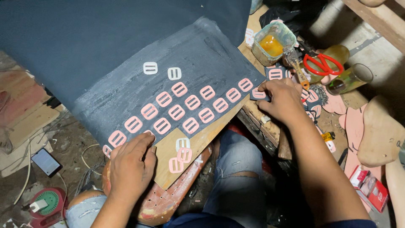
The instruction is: The person arranges small white rectangular pieces with pink markings on a dark gray board. They use a brush to apply a yellow liquid to some pieces and place them in rows, occasionally adjusting positions and picking up additional pieces from the table.
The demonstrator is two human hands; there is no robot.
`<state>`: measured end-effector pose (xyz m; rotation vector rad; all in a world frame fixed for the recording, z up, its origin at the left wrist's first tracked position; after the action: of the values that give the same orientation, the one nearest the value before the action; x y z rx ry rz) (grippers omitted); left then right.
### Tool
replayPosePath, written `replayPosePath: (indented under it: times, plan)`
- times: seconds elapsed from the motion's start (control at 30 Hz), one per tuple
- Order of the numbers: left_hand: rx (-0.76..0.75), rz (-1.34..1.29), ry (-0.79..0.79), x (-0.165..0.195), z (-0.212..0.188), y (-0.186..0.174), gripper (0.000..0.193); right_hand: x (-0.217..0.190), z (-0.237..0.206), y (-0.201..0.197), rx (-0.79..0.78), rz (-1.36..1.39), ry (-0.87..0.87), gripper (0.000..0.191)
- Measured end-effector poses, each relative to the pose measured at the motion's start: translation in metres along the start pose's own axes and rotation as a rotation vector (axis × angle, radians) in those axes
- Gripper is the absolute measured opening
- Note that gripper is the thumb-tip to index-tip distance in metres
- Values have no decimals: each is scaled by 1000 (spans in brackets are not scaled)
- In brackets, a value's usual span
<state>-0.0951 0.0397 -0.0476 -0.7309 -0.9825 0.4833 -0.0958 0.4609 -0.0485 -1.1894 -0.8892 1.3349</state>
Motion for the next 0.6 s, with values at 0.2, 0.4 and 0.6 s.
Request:
replayPosePath:
  times: [0.2, 0.4, 0.6]
  plan:
    - [2, 37, 36, 1, -5, 1, 26, -2, -20, -16, -66, 0, -166, 35]
    - [2, 40, 66, 12, -6, 2, 28, -23, -33, -29, 34, 37, -270, 35]
    - [82, 71, 31, 15, -15, -3, 31, -83, -45, -10, -49, 320, -241, 23]
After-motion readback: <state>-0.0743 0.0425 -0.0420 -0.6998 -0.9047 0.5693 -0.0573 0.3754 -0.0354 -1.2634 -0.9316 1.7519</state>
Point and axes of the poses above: each hand's wrist, its own z-axis towards the middle knuckle, its own y-axis out of the palm, x = y × z, the point moved 4 cm from there along z, towards the middle knuckle, and after that the axes turned 4 degrees about -z, right-handed, at the moved point
